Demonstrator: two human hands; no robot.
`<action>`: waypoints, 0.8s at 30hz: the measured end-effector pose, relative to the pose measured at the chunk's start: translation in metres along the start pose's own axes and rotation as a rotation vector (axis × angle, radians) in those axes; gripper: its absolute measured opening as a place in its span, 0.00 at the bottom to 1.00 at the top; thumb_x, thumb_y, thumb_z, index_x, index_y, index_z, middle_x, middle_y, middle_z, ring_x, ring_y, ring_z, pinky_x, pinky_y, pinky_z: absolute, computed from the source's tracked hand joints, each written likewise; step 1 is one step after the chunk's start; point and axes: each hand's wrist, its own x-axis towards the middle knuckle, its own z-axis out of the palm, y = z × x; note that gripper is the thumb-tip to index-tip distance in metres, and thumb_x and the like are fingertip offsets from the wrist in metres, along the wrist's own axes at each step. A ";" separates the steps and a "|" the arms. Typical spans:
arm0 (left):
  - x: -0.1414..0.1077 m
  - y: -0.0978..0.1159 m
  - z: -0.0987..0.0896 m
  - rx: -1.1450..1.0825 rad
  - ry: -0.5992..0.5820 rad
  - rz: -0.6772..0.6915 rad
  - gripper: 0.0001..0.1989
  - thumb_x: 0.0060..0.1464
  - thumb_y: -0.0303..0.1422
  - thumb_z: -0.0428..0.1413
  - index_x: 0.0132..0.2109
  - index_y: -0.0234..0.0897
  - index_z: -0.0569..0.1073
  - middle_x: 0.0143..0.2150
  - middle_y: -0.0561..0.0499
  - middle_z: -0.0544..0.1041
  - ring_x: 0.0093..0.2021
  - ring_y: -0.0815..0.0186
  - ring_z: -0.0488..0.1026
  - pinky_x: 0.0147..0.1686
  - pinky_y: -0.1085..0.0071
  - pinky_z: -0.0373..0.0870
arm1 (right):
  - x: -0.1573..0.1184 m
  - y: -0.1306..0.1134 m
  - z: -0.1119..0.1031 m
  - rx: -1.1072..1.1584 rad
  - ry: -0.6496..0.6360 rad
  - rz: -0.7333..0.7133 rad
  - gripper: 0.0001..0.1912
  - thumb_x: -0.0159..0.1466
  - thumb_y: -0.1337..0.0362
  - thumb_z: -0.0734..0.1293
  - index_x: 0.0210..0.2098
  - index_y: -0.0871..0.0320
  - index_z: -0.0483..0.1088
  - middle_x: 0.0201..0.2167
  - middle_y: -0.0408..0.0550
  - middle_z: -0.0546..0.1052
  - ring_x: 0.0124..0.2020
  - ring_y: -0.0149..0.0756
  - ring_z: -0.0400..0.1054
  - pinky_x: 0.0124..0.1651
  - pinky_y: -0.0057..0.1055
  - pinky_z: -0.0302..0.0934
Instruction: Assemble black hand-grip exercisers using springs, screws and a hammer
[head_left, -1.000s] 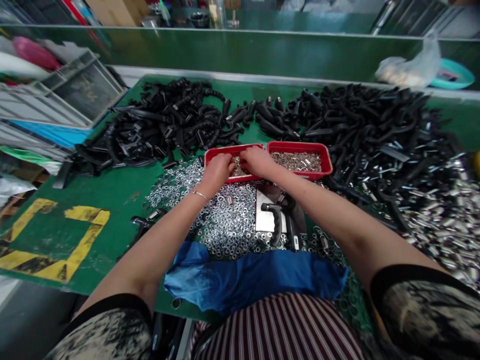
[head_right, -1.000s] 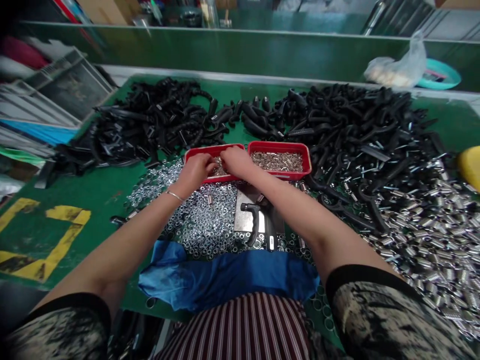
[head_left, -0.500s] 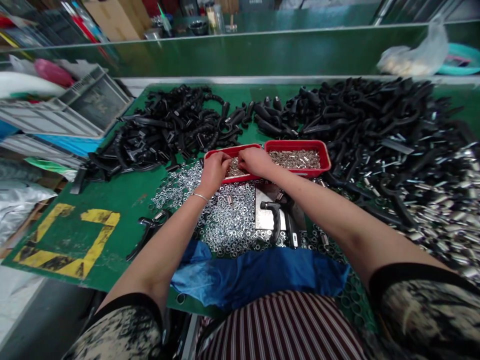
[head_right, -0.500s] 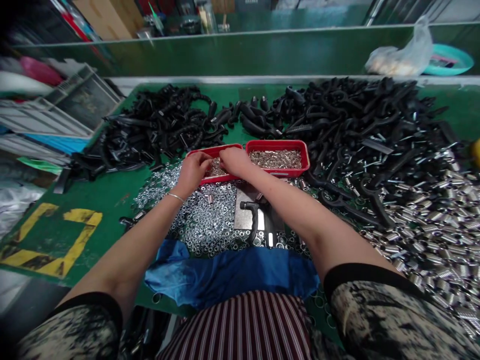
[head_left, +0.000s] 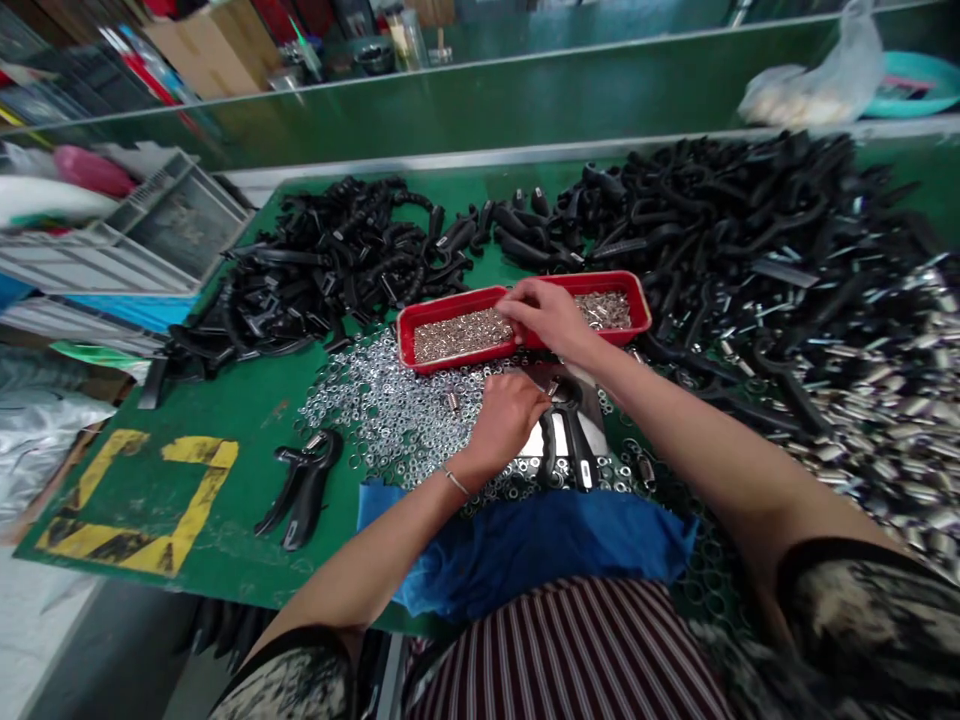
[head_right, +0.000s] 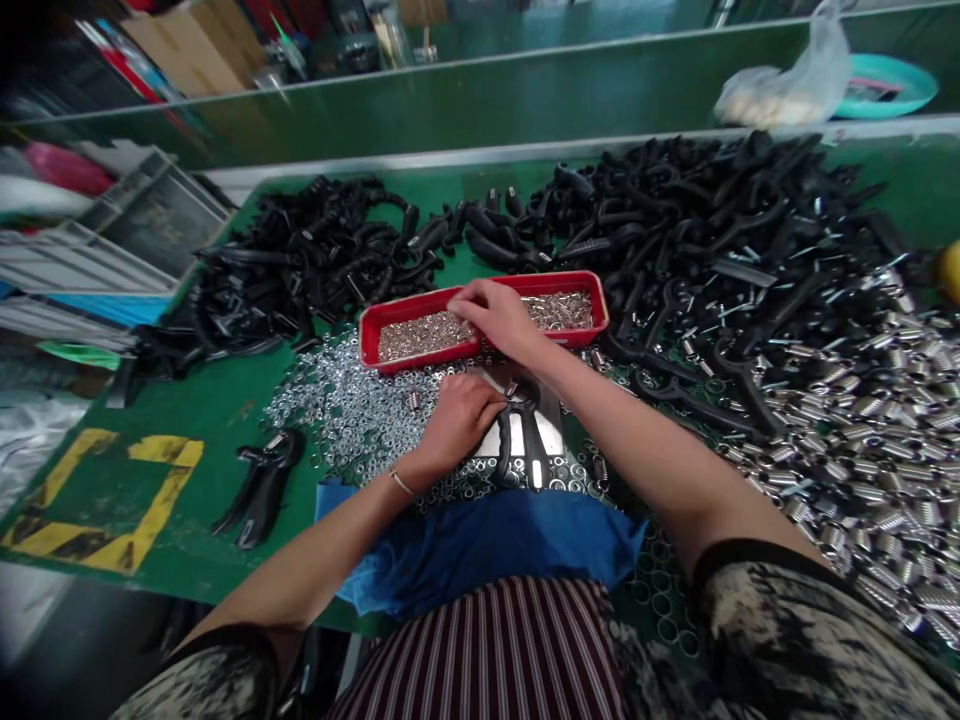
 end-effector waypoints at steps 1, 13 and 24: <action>0.002 0.000 0.001 0.024 0.000 0.004 0.11 0.67 0.38 0.52 0.44 0.39 0.78 0.42 0.47 0.77 0.49 0.56 0.70 0.53 0.57 0.61 | -0.021 0.002 -0.009 0.085 0.047 0.046 0.11 0.69 0.56 0.65 0.40 0.57 0.69 0.34 0.46 0.77 0.27 0.31 0.69 0.35 0.33 0.67; -0.003 -0.002 0.009 0.222 0.013 0.268 0.17 0.71 0.32 0.44 0.49 0.34 0.77 0.44 0.42 0.78 0.47 0.54 0.69 0.51 0.55 0.60 | -0.189 0.035 -0.053 0.198 0.120 0.274 0.13 0.63 0.53 0.71 0.38 0.55 0.71 0.34 0.43 0.77 0.31 0.35 0.76 0.43 0.38 0.70; -0.013 -0.017 0.004 -0.189 0.062 0.137 0.10 0.67 0.36 0.54 0.49 0.36 0.74 0.47 0.46 0.77 0.51 0.60 0.72 0.54 0.60 0.66 | -0.153 0.031 -0.024 -0.038 0.082 0.211 0.12 0.65 0.54 0.69 0.36 0.57 0.72 0.29 0.46 0.77 0.28 0.38 0.73 0.36 0.37 0.67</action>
